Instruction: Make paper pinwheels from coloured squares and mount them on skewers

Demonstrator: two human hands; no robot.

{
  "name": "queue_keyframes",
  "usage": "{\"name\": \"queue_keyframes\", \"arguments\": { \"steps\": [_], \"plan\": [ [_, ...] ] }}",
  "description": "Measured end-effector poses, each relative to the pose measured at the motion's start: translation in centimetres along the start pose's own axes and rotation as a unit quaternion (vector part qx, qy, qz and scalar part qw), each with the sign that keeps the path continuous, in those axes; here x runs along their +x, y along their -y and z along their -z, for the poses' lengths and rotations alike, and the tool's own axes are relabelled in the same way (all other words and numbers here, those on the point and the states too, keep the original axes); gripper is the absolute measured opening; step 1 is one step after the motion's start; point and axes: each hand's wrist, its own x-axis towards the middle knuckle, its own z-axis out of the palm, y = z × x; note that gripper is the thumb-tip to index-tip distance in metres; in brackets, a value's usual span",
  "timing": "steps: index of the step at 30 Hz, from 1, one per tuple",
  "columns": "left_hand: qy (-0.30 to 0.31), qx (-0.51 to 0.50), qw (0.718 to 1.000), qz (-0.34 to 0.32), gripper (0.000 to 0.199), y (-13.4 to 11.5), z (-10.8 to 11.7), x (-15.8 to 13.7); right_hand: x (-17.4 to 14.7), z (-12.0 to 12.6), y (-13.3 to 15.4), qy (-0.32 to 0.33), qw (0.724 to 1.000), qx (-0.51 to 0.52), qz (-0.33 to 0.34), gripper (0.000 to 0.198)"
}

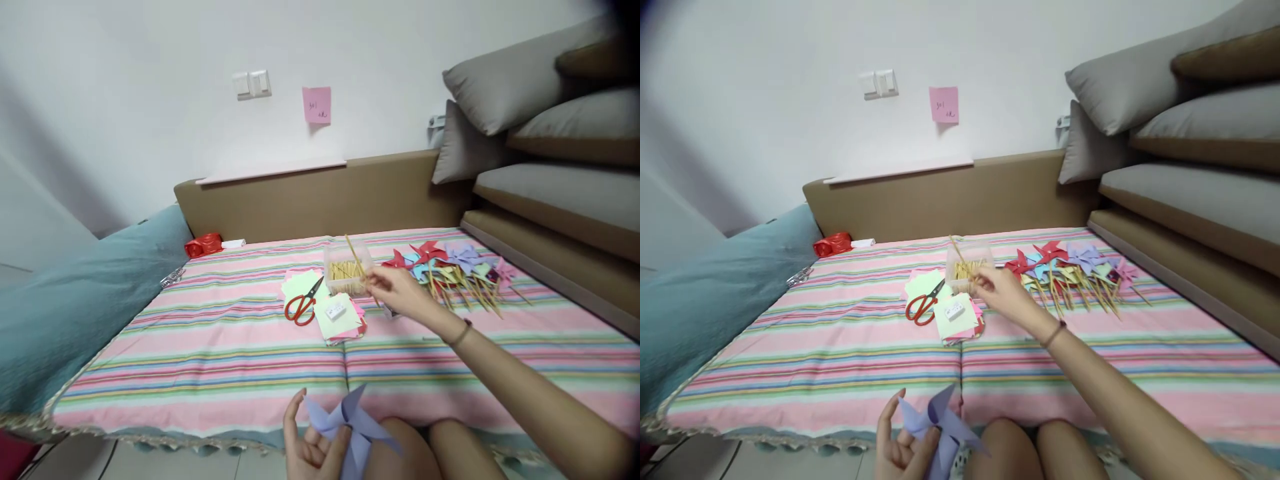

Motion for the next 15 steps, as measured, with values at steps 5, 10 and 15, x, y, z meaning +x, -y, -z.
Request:
{"name": "queue_keyframes", "arguments": {
  "steps": [5,10,15],
  "plan": [
    [0.043,-0.021,0.999,0.012,0.119,-1.9,-0.7,-3.0,-13.9,-0.7,2.5,0.032,0.968,0.238,-0.069,0.028],
    [0.097,-0.053,0.993,0.038,0.084,-2.6,-1.7,-6.2,-23.9,-3.5,3.8,-0.01,0.928,0.343,-0.141,0.03],
    [0.201,-0.069,0.975,0.066,0.073,-2.4,-2.1,-8.4,-28.2,-3.3,5.6,-0.027,0.922,0.355,-0.15,0.029]
  ]
}}
